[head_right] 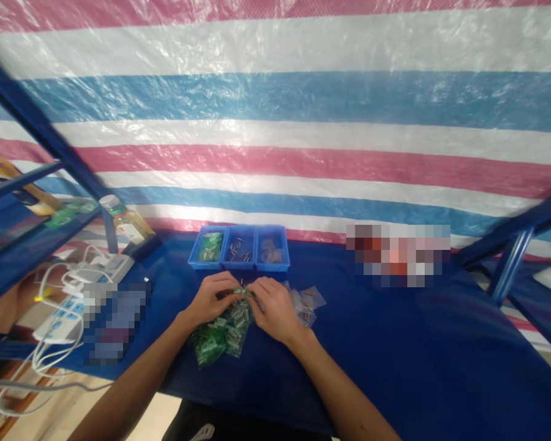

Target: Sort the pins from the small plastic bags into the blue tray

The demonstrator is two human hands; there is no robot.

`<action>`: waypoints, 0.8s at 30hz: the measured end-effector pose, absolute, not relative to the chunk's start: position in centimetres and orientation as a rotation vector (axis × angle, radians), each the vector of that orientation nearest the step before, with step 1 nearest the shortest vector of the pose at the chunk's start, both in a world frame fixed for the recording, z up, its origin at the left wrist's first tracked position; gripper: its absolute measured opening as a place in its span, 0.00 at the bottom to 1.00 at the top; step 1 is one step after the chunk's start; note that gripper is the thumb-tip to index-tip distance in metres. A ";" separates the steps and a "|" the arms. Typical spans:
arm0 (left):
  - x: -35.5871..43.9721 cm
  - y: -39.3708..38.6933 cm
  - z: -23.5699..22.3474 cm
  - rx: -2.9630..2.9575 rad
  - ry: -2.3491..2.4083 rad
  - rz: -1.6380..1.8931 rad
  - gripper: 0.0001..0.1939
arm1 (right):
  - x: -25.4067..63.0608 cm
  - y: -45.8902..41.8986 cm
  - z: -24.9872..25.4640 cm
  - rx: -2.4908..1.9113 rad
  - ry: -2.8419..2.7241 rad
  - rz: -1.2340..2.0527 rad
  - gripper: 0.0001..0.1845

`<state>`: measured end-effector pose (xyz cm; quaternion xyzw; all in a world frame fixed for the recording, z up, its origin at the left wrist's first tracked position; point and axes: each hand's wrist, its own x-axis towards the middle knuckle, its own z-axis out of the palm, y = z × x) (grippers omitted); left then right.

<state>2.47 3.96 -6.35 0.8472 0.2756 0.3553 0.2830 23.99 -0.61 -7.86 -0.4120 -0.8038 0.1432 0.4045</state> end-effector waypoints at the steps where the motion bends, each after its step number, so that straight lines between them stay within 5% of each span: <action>1: 2.4 4.0 -6.4 2.265 0.747 0.962 0.10 | 23.9 -0.6 -7.9 -1.048 -2.061 0.307 0.07; 24: 1.8 4.4 -6.2 2.395 0.830 0.904 0.10 | 23.0 0.0 -8.6 -1.127 -2.056 0.212 0.09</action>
